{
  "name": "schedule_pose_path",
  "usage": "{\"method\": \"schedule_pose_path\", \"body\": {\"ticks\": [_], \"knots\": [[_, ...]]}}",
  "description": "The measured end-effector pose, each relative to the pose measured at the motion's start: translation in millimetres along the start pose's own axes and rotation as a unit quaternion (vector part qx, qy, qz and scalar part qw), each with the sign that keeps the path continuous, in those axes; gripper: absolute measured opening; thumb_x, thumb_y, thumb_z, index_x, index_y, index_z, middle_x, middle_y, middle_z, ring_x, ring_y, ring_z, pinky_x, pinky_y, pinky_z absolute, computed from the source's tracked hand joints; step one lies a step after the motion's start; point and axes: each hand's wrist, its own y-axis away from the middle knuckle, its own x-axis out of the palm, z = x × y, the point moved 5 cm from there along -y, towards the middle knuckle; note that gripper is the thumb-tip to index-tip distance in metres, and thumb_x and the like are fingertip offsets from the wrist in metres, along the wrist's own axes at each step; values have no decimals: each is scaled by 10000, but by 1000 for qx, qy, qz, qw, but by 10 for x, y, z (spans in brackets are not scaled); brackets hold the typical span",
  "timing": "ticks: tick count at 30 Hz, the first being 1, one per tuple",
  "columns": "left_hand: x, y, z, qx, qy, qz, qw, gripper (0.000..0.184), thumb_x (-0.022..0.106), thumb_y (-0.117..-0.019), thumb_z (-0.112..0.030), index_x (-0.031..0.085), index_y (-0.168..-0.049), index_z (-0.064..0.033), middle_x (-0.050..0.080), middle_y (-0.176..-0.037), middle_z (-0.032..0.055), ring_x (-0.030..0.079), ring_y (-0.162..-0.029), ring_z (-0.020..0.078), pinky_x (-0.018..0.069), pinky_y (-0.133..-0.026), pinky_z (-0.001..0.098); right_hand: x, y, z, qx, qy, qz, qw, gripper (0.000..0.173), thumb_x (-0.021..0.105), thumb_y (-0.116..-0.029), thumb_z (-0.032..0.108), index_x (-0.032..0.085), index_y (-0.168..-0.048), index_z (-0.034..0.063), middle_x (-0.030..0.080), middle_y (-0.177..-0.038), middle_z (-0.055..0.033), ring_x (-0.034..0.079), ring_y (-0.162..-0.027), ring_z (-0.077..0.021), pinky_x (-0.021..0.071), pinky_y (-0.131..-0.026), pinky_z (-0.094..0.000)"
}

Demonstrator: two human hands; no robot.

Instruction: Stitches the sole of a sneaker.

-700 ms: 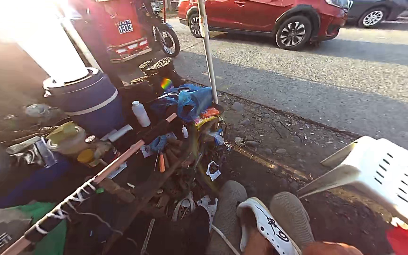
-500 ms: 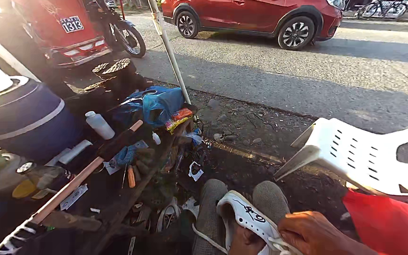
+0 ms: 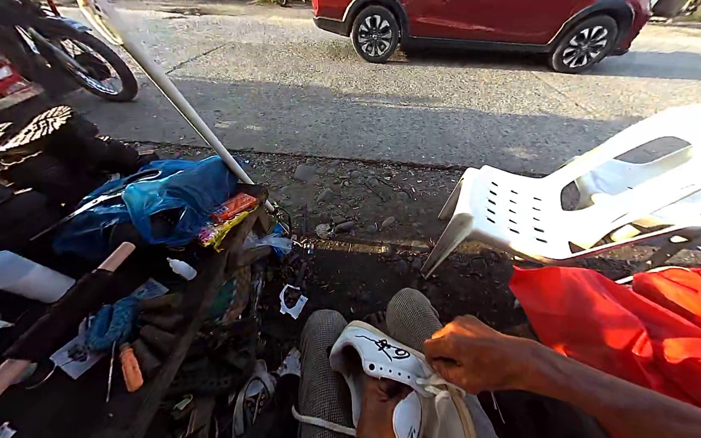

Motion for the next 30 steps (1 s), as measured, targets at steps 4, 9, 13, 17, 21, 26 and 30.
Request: {"method": "schedule_pose_path", "body": {"ticks": [4,9,13,17,21,26,30], "knots": [[-43,-3,38,10,48,11,999,237,611,-892,113,760,-960,-59,774,-904,-45,716,-869,10,593,-866,243,14,-18,16,10,4,-4,1000,235,515,-1020,218,688,-1009,60,677,-830,-138,683,-823,-331,509,-716,-556],[-149,100,42,-11,29,-8,999,248,597,-908,77,741,-989,-107,767,-907,-69,715,-868,15,598,-842,239,-19,12,195,-1,46,8,999,232,506,-1055,181,648,-1111,7,673,-958,-197,673,-932,-406,508,-811,-608],[-121,76,-44,-64,-6,-2,998,334,496,-931,122,674,-1006,-151,748,-898,-162,691,-889,-59,578,-872,189,17,62,180,-56,153,-41,986,192,560,-1040,176,658,-1109,26,651,-916,-169,665,-835,-362,520,-721,-520],[23,-34,-137,-101,30,-15,994,392,430,-930,160,636,-979,-170,746,-869,-187,684,-871,-90,570,-864,155,-28,135,100,-59,160,-97,981,212,563,-1033,212,689,-1032,41,645,-796,-132,657,-720,-323,505,-646,-491],[-84,-17,70,-72,5,-3,997,267,567,-919,81,691,-1001,-140,749,-889,-112,698,-862,-17,587,-822,203,0,178,3,-26,118,-113,986,288,514,-1057,260,654,-1045,8,643,-793,-165,668,-728,-374,514,-653,-536],[-62,-12,22,-102,10,-25,994,296,571,-895,119,676,-967,-148,748,-863,-123,700,-847,-31,588,-822,187,200,180,-114,-40,138,-232,962,355,508,-1028,342,661,-839,84,530,-588,-46,562,-496,-226,396,-442,-371],[-71,-16,29,-73,36,-17,997,314,597,-892,112,711,-975,-169,763,-913,-104,709,-886,-11,590,-853,203,182,331,-309,-6,165,-263,951,403,497,-1029,421,620,-782,126,485,-548,-10,532,-469,-195,362,-423,-351]]}}
